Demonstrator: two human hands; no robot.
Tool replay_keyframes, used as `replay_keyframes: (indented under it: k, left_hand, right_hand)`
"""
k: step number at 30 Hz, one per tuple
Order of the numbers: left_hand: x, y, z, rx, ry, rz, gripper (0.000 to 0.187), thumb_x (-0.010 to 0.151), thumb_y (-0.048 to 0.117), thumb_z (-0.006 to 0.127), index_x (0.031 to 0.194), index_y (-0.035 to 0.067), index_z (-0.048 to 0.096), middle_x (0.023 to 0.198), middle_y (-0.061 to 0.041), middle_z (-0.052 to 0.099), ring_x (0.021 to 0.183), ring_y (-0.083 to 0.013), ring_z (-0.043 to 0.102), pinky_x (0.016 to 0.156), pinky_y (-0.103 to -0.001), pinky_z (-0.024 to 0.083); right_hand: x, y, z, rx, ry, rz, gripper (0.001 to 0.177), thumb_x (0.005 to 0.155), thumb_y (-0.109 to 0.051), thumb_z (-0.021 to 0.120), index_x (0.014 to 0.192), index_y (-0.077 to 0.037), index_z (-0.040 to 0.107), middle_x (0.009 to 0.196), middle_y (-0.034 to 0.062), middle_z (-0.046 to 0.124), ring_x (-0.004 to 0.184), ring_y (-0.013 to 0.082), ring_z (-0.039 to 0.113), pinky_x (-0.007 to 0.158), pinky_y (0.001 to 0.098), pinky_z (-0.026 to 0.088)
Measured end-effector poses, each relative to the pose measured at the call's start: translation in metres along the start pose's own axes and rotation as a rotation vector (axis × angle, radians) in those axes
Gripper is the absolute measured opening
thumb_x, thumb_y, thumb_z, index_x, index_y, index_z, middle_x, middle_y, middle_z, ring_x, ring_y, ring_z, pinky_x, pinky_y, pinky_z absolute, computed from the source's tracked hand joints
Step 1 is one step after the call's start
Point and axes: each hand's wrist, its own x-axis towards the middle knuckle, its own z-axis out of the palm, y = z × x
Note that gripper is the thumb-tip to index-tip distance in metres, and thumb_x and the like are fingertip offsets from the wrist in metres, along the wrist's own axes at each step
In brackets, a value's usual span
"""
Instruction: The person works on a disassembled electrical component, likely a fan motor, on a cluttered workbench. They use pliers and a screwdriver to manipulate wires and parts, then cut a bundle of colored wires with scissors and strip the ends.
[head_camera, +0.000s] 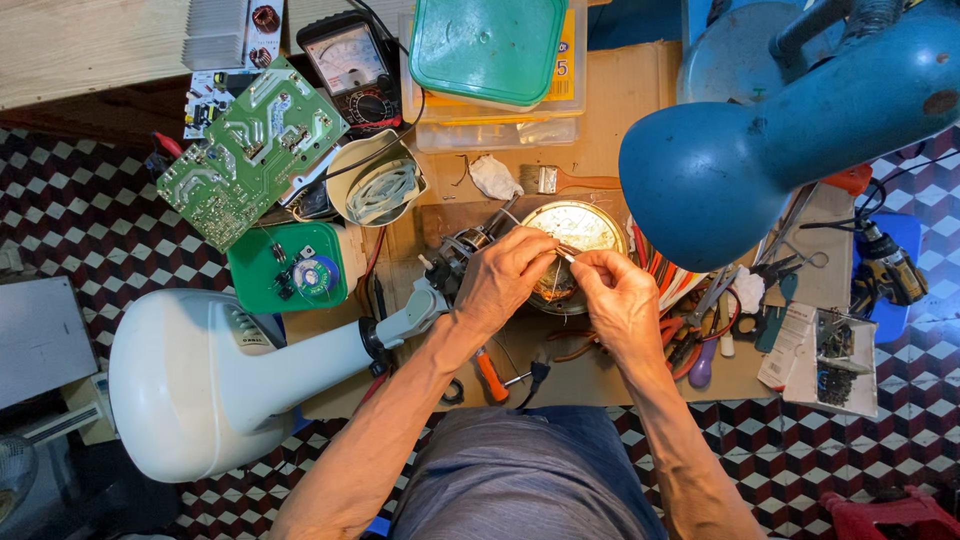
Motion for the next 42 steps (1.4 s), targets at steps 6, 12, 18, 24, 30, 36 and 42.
replay_keyframes:
  k: [6,12,18,24,30,36,42]
  left_hand:
    - [-0.001,0.0,0.002,-0.013,0.017,0.021,0.018,0.093,0.01,0.073,0.11,0.003,0.073,0.112,-0.009,0.072,0.097,-0.0265,0.074,0.084,-0.034,0.061]
    - [0.0,0.003,0.0,-0.001,0.012,0.012,0.018,0.093,0.011,0.073,0.109,0.003,0.073,0.112,-0.009,0.072,0.097,-0.0263,0.073,0.084,-0.033,0.06]
    - [-0.001,0.004,-0.001,-0.012,0.011,-0.004,0.018,0.093,0.011,0.072,0.109,0.003,0.073,0.113,-0.009,0.072,0.098,-0.026,0.073,0.085,-0.033,0.06]
    - [-0.001,0.001,0.003,-0.067,0.036,-0.044,0.018,0.093,0.012,0.074,0.109,0.004,0.075,0.112,-0.008,0.072,0.097,-0.0253,0.074,0.084,-0.033,0.06]
    - [0.001,-0.001,0.007,-0.19,0.046,-0.198,0.017,0.092,0.013,0.075,0.107,0.005,0.077,0.109,-0.007,0.073,0.088,-0.0194,0.074,0.078,-0.03,0.06]
    - [0.003,-0.004,0.011,-0.216,0.008,-0.298,0.018,0.089,0.015,0.077,0.104,0.005,0.078,0.105,-0.006,0.074,0.069,-0.0142,0.065,0.066,-0.027,0.055]
    - [0.002,-0.008,0.012,-0.261,0.026,-0.282,0.018,0.089,0.015,0.077,0.104,0.005,0.079,0.105,-0.005,0.073,0.071,-0.0114,0.064,0.065,-0.026,0.054]
  right_hand:
    - [0.009,0.007,0.0,0.186,-0.037,0.015,0.022,0.095,-0.021,0.071,0.098,0.0,0.076,0.08,-0.0015,0.067,0.069,0.0052,0.055,0.063,0.0199,0.044]
    - [0.006,0.011,0.003,0.183,-0.001,0.01,0.022,0.097,-0.021,0.069,0.1,0.0,0.074,0.082,0.0004,0.069,0.069,0.0062,0.058,0.062,0.0212,0.045]
    - [0.002,0.017,0.008,0.186,0.032,-0.046,0.022,0.1,-0.02,0.066,0.104,0.0,0.072,0.082,0.0018,0.07,0.068,0.0065,0.061,0.06,0.0207,0.048]
    - [0.006,0.022,0.007,0.246,0.014,0.013,0.021,0.1,-0.021,0.066,0.103,-0.001,0.072,0.082,0.0023,0.07,0.065,0.0061,0.06,0.054,0.0204,0.044]
    - [0.008,0.021,0.007,0.249,0.014,0.023,0.022,0.099,-0.021,0.067,0.102,0.0,0.072,0.08,0.0031,0.07,0.064,0.0066,0.06,0.053,0.0206,0.044]
    - [0.008,0.021,0.005,0.257,0.002,0.031,0.022,0.099,-0.02,0.067,0.101,0.001,0.072,0.08,0.0035,0.071,0.063,0.0062,0.059,0.053,0.0203,0.044]
    - [0.01,0.023,0.005,0.281,-0.012,0.037,0.021,0.099,-0.02,0.067,0.101,0.0,0.071,0.08,0.0034,0.07,0.063,0.0061,0.059,0.054,0.0201,0.043]
